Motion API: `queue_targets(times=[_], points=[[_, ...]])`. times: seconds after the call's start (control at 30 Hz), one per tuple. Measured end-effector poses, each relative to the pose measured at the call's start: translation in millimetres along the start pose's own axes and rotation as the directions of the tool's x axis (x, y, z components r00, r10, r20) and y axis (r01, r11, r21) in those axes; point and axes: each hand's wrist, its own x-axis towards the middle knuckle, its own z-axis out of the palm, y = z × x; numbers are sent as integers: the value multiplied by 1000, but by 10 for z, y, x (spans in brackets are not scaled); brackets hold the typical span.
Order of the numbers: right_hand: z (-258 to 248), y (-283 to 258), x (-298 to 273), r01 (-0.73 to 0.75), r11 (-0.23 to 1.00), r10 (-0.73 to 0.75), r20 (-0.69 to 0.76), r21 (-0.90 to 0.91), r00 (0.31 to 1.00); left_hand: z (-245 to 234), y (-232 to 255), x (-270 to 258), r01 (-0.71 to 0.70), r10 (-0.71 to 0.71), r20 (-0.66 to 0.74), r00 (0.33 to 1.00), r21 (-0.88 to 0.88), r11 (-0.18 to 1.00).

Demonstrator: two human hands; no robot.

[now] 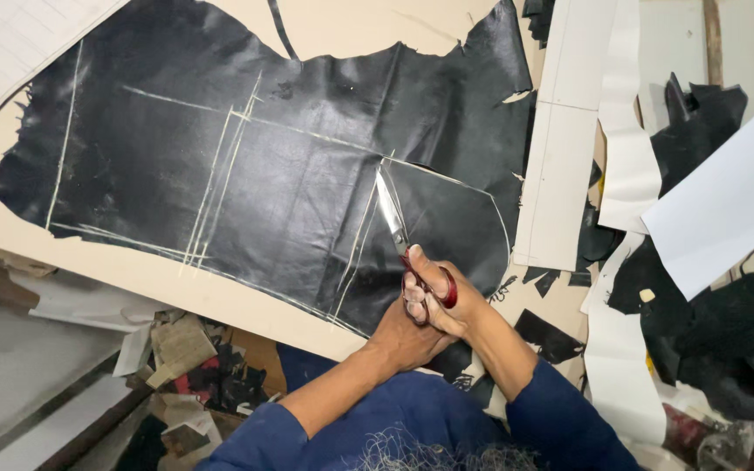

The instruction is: The person aligns a paper pattern on a black leather sheet, traces its outline with chalk, and then cuts the leather along the marked lines using scissors. The person repeats this process for multiple pattern pieces.

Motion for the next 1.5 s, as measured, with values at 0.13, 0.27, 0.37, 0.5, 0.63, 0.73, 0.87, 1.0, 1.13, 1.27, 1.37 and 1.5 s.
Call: queue_targets(times=[0.13,0.27,0.37,0.5,0.63,0.73,0.87,1.0,1.13,1.27,1.37,1.5], points=[[261,72,48,38,998,-34,-83,52,996,-226,-54,-182,-38,61,372,926,-69,997],[492,133,90,92,993,-79,-178,69,981,-486,-241,-265,-37,144,497,856,-218,975],[616,165,156,108,994,-95,-263,35,960,-604,-354,-327,-143,273,420,865,-315,938],[732,177,239,106,988,-143,-405,-113,903,-633,-468,-352,-126,316,481,818,-387,914],[824,192,305,128,983,-173,-426,-132,888,-592,-549,-333,-81,358,519,776,-481,873],[835,181,319,137,981,-184,-434,-137,882,-605,-565,-274,-7,337,634,696,-464,886],[661,269,99,163,986,-166,-329,-38,929,-831,-714,-203,37,441,623,646,-603,797],[186,597,-512,348,923,-380,-260,-164,887,-1262,-1217,-189,63,299,661,688,-465,883],[-245,922,-804,244,919,-394,-676,-310,623,-1476,-1766,85,-212,223,157,962,-79,974],[-381,1029,-843,-149,869,-408,-853,-472,325,-1512,-2000,558,-96,-5,312,950,306,947],[-293,1091,-883,-246,500,-838,-535,-831,107,-1516,-1930,853,15,-66,120,990,387,922],[-354,799,-761,-256,197,-953,-247,-946,178,-1540,-1499,778,317,-268,-182,946,352,880]])
